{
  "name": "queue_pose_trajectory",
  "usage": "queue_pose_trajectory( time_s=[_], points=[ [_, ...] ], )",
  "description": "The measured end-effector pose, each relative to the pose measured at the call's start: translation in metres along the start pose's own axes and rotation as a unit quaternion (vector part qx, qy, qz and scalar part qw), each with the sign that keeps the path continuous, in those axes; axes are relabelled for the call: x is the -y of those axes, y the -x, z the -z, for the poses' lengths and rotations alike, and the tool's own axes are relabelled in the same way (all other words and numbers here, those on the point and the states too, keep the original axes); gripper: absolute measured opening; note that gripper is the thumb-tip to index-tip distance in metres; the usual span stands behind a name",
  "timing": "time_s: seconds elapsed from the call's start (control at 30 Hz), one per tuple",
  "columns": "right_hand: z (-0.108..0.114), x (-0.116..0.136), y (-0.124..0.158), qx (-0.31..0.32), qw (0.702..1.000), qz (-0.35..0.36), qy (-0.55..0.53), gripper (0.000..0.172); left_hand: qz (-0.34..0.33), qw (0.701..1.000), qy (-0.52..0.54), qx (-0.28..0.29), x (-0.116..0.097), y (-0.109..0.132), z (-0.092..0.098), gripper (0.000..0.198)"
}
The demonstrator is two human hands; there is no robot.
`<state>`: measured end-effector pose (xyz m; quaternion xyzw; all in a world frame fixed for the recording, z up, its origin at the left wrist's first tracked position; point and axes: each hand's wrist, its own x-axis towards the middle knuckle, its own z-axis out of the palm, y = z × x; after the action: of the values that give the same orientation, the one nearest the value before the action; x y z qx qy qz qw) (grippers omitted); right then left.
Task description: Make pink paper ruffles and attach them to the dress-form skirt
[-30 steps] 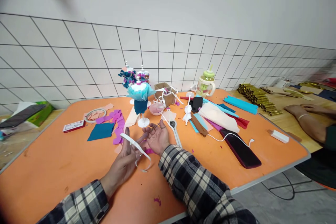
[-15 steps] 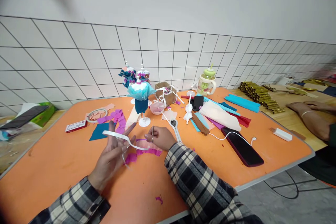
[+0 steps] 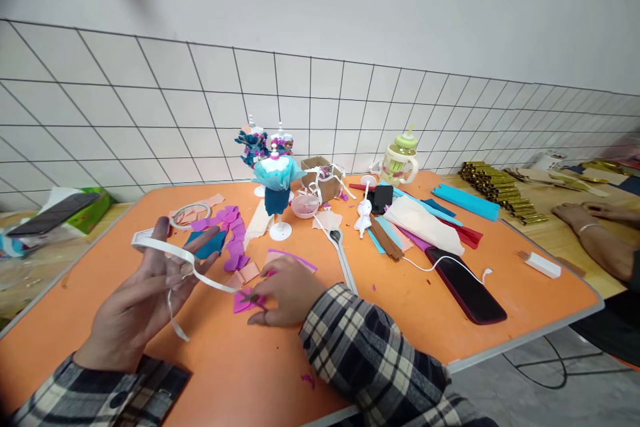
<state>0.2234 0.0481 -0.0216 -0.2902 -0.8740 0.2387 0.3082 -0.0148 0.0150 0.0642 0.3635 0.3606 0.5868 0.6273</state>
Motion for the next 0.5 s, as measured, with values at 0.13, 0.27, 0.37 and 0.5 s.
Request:
queue_pose_trajectory(
  time_s=[0.13, 0.27, 0.37, 0.5],
  points=[
    [-0.005, 0.001, -0.001, 0.005, 0.996, -0.017, 0.092, 0.025, -0.006, 1.0, -0.018, -0.004, 0.002, 0.003, 0.001, 0.115],
    [0.004, -0.005, -0.002, -0.155, 0.982, -0.104, -0.018, 0.018, 0.012, 0.999, -0.043, 0.017, 0.008, 0.008, -0.002, 0.119],
    [0.004, 0.004, -0.002, -0.197, 0.962, -0.142, -0.127, 0.014, 0.043, 0.997, -0.05, 0.046, 0.02, 0.011, -0.004, 0.12],
    [-0.005, 0.02, -0.002, -0.131, 0.933, -0.162, -0.293, 0.025, 0.073, 0.991, -0.065, 0.093, 0.037, 0.013, -0.007, 0.127]
  ],
)
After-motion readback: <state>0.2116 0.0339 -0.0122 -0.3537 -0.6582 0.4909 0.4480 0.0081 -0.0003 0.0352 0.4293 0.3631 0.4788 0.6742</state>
